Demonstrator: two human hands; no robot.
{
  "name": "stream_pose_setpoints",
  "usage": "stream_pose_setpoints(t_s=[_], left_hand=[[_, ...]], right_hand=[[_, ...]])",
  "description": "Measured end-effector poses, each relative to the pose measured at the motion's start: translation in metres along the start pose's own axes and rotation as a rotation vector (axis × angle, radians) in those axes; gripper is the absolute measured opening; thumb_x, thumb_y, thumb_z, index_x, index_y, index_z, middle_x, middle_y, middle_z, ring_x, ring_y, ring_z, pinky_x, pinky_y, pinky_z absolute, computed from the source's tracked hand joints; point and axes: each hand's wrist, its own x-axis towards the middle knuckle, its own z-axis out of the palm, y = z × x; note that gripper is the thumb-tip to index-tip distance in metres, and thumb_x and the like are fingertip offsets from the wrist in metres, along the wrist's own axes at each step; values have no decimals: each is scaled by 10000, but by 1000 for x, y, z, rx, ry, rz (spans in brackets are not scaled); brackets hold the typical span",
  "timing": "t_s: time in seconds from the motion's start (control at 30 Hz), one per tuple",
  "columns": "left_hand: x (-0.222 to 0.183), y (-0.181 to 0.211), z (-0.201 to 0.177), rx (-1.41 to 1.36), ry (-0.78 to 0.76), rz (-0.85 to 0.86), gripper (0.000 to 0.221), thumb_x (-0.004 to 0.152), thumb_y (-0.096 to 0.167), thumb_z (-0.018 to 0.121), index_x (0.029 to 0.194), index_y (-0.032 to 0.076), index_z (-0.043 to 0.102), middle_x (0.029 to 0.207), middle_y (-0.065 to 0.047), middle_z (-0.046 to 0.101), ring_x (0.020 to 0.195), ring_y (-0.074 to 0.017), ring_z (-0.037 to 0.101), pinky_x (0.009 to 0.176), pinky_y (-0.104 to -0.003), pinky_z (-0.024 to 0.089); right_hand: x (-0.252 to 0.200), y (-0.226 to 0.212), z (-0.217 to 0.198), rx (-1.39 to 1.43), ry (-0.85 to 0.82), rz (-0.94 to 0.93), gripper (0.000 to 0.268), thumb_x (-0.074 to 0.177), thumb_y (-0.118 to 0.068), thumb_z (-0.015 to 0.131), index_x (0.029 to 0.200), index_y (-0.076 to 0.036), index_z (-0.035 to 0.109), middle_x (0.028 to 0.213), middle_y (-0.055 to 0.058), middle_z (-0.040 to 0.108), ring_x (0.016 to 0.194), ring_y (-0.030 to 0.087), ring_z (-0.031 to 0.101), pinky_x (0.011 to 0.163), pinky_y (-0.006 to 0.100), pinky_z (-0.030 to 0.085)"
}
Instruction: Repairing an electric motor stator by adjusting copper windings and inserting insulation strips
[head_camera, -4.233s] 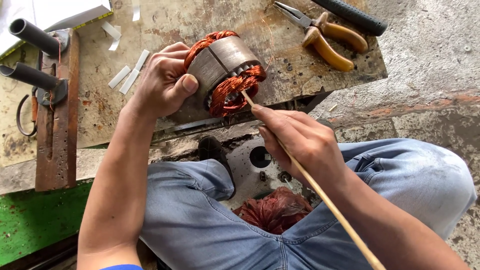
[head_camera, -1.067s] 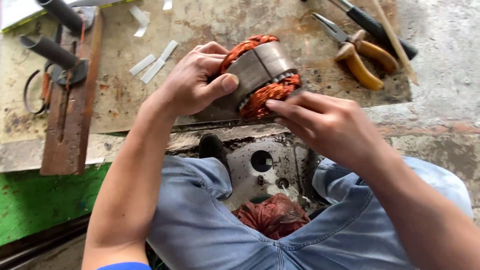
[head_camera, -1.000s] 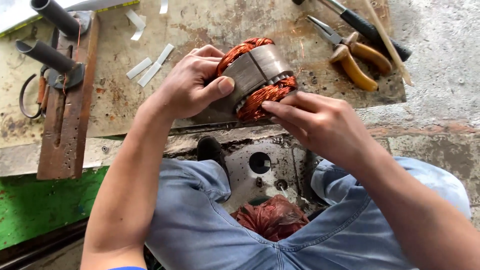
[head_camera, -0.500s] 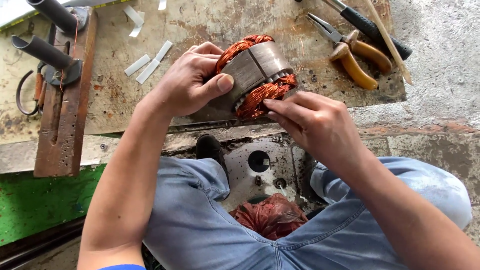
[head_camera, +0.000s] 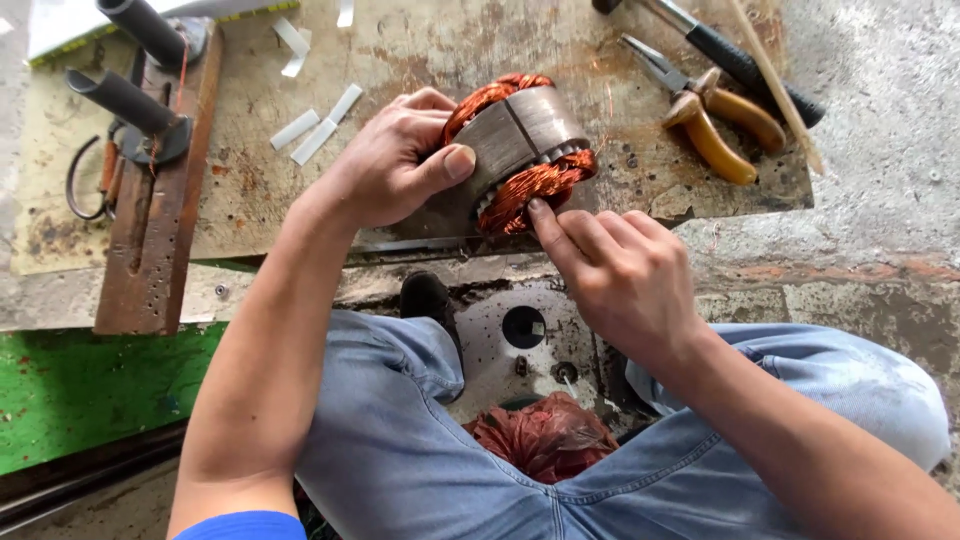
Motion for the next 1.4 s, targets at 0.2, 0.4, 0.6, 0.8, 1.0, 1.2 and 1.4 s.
stream_pose_setpoints(t_s=[0.2, 0.4, 0.6, 0.8, 1.0, 1.2, 1.4], left_hand=[[0, 8, -1, -98, 28, 12, 706, 982, 695, 355, 823, 58, 616, 899, -82, 651, 999, -232, 571, 799, -383, 479], [-11, -7, -11, -168, 153, 40, 688, 1032, 637, 439, 1445, 95, 538, 1454, -219, 579, 1321, -348, 538, 972, -534, 554], [-49, 15, -62, 245, 637, 101, 201, 1125, 113, 647, 1230, -46, 710, 1144, -160, 751, 1004, -223, 719, 905, -330, 585], [-62, -20, -59, 592, 448, -194, 250, 993, 171, 788, 1215, 68, 740, 1071, -81, 791, 799, -167, 719, 784, -392, 604], [-47, -21, -47, 533, 343, -593, 248, 871, 391, 829, 1044, 240, 736, 1207, -104, 720, 1133, -304, 641, 877, -509, 531], [-29, -6, -49, 404, 336, -788, 126, 884, 291, 838, 961, 207, 784, 968, -17, 784, 870, -142, 715, 724, -339, 594], [-21, 8, -50, 460, 149, -877, 188, 980, 314, 705, 1045, 137, 710, 1082, -71, 694, 1046, -212, 581, 851, -395, 511]], right_hand=[[-3, 17, -1, 249, -80, 33, 470, 967, -108, 789, 1402, -154, 616, 1005, 69, 767, 776, 172, 733, 666, 352, 648], [13, 12, -24, 368, -5, 32, 300, 967, -185, 811, 1228, -61, 728, 933, 73, 774, 754, 168, 729, 667, 349, 635], [22, 16, -57, 404, -25, -72, 260, 969, -169, 769, 1207, -65, 743, 1064, 66, 790, 861, 202, 747, 749, 354, 599], [16, 22, -50, 443, -92, -58, 288, 925, -161, 773, 1201, -85, 744, 1025, 59, 795, 815, 183, 750, 735, 348, 617], [22, 16, -49, 480, -178, -97, 326, 916, -190, 739, 1233, -118, 712, 1025, 32, 787, 818, 156, 750, 775, 335, 631], [25, 13, -47, 507, -221, -121, 296, 919, -207, 723, 1191, -92, 719, 1055, 38, 782, 834, 179, 749, 815, 364, 622], [20, 13, -44, 522, -237, -91, 257, 937, -201, 700, 1166, -87, 717, 1047, 50, 778, 817, 219, 742, 768, 399, 609]])
